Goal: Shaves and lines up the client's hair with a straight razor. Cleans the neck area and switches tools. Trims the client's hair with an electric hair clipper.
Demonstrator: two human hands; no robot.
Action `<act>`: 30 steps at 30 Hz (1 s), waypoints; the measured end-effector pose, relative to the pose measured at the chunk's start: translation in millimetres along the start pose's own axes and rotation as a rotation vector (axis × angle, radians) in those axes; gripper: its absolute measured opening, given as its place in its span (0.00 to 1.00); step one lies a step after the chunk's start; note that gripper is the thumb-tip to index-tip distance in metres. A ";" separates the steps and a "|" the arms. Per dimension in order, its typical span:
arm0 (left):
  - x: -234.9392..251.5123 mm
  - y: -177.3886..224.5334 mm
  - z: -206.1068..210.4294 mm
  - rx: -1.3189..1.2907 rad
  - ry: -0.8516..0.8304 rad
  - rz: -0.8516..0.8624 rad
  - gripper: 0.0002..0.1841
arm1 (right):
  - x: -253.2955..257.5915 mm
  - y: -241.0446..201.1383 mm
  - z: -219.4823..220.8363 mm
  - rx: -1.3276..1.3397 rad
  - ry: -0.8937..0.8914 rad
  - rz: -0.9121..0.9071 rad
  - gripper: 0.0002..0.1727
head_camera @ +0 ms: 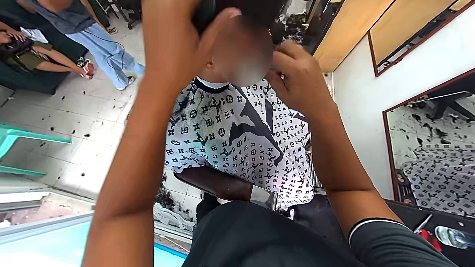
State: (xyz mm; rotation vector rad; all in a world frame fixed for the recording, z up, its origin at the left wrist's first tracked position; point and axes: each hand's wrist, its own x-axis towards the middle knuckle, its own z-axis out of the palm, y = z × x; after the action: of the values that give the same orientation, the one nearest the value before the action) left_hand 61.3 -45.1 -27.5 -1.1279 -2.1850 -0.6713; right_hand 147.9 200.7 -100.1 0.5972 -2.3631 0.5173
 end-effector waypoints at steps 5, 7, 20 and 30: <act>-69.6 12.9 34.0 -0.422 -0.087 0.042 0.13 | -22.6 -8.3 11.6 0.276 -0.067 0.007 0.16; -75.8 12.1 30.7 -0.514 -0.128 -0.041 0.12 | -27.5 -6.4 13.8 0.500 -0.153 0.049 0.15; -63.3 0.6 44.7 -0.548 0.075 -0.384 0.12 | -23.8 22.8 22.8 0.949 -0.151 0.171 0.15; -67.1 14.1 85.3 -0.816 0.035 -0.607 0.12 | 7.3 45.1 14.6 0.592 -0.298 0.246 0.14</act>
State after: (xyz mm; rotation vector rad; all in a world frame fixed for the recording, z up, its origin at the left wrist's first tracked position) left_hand 82.1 -18.2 -131.5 -0.7433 -2.2681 -1.9484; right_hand 111.7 228.4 -115.1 0.6773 -2.5740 1.3483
